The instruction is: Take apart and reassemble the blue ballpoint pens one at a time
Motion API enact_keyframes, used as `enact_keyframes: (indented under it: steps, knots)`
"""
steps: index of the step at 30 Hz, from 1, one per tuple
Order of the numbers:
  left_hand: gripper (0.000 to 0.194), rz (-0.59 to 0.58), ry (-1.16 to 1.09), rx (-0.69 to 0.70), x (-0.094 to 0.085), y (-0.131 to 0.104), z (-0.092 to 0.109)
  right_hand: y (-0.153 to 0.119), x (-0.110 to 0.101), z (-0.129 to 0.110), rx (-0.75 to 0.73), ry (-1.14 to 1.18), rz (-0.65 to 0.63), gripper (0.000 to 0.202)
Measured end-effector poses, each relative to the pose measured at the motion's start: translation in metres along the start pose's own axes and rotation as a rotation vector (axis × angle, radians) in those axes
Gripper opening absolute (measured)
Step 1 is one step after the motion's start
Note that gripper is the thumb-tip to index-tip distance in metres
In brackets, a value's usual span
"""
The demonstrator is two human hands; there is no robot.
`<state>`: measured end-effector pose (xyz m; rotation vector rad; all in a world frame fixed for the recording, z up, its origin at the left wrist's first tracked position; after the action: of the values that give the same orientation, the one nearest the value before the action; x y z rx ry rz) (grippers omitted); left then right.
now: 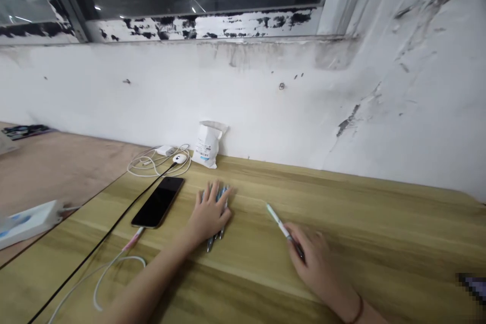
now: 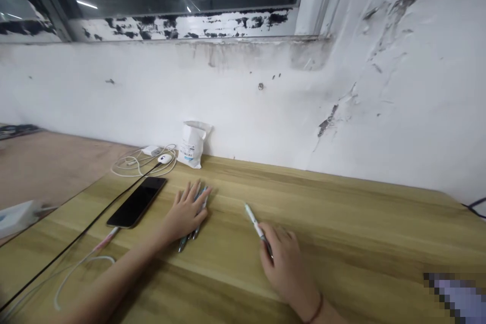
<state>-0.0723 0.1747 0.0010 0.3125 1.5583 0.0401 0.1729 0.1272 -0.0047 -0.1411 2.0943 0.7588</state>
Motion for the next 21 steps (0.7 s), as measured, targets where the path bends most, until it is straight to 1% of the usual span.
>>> enact_keyframes:
  steps: [3,5,7,9,10,11,13,14,15,17,21]
  knots:
    - [0.050,0.031,0.050,0.015,-0.002,-0.002,0.000,-0.009,-0.010,0.017,0.058,0.048,0.078,0.022]
    - [0.046,0.103,0.094,0.046,-0.012,-0.004,0.009,-0.009,-0.013,0.021,0.113,0.110,0.095,0.020]
    - [0.047,0.202,0.120,0.152,-0.025,-0.004,0.029,-0.007,-0.015,0.020,0.144,0.182,0.110,0.021]
    - [0.050,0.268,0.104,0.343,-0.036,-0.003,0.059,-0.003,-0.017,0.015,0.129,0.247,0.128,0.021]
    - [0.050,0.280,0.083,0.453,-0.040,-0.002,0.075,-0.001,-0.018,0.012,0.110,0.270,0.136,0.021]
    - [0.046,0.280,0.061,0.534,-0.041,-0.001,0.089,0.000,-0.021,0.010,0.093,0.287,0.144,0.020]
    - [0.032,0.248,0.031,0.618,-0.040,0.003,0.110,0.003,-0.027,0.010,0.080,0.295,0.156,0.020]
    - [0.026,0.236,0.025,0.630,-0.038,0.006,0.116,0.004,-0.030,0.012,0.090,0.287,0.156,0.019]
    - [0.023,0.243,0.022,0.627,-0.036,0.008,0.119,0.005,-0.033,0.016,0.109,0.276,0.146,0.020]
    - [0.022,0.302,0.026,0.610,-0.035,0.009,0.118,0.008,-0.037,0.023,0.156,0.251,0.083,0.021]
    - [0.031,0.402,0.023,0.622,-0.034,0.005,0.107,0.014,-0.038,0.030,0.180,0.178,-0.120,0.032]
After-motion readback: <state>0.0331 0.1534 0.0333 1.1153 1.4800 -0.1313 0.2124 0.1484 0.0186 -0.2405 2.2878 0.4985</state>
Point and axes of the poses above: each hand's wrist, its own y-axis towards the middle knuckle, its own x-axis out of the palm, z = x × y, the point moved 6 cm from there along y, towards the middle knuckle, and after that the axes turned 5 degrees about y, right-handed, at the moved point
